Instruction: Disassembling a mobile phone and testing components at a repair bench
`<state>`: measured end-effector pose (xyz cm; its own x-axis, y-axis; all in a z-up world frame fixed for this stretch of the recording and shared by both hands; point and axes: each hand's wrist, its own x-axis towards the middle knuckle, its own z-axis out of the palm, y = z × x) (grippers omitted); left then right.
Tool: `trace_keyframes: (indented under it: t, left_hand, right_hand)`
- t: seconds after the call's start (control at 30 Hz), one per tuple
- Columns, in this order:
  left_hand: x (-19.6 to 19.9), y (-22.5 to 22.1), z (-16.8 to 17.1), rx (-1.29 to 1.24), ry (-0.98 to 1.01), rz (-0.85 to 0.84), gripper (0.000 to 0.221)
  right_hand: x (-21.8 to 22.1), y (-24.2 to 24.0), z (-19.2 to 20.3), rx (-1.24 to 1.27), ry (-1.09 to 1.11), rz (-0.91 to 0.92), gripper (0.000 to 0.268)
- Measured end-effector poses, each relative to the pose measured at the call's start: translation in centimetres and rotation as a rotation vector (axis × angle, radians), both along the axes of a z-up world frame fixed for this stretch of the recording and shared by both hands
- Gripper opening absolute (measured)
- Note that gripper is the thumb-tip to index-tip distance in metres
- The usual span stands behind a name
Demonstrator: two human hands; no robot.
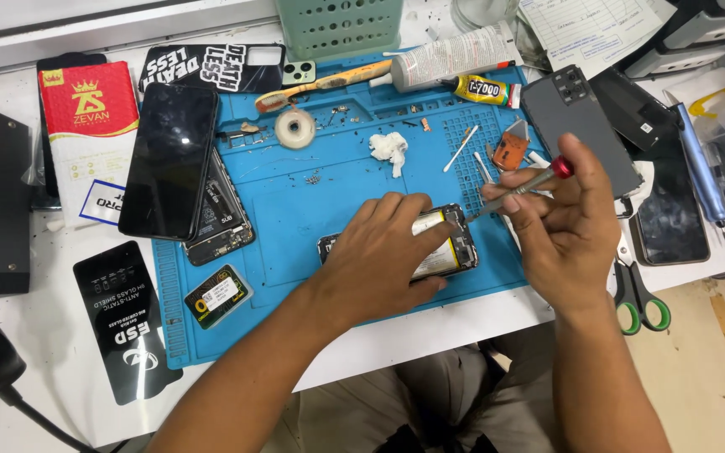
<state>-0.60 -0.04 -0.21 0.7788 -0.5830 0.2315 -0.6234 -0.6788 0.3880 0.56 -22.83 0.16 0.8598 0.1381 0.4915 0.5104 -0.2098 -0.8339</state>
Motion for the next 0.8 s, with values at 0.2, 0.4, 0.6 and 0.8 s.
trace_keyframes:
  t: [0.2,0.4,0.6,0.8]
  left_hand:
    - [-0.02,-0.11,-0.08,0.022,-0.021,-0.007,0.061]
    - [-0.10,-0.11,-0.24,0.001,-0.065,0.003,0.062]
    - [-0.14,-0.13,-0.11,0.015,-0.025,0.000,0.062]
    - [-0.17,-0.08,-0.30,0.003,-0.043,-0.001,0.061]
  right_hand:
    - [-0.21,-0.46,0.09,-0.045,-0.056,0.027,0.055]
    - [-0.19,-0.30,0.10,-0.047,-0.047,0.014,0.056]
    - [-0.35,-0.32,0.13,-0.035,-0.038,0.018,0.057]
    - [-0.39,-0.21,0.20,-0.053,-0.051,0.002,0.055]
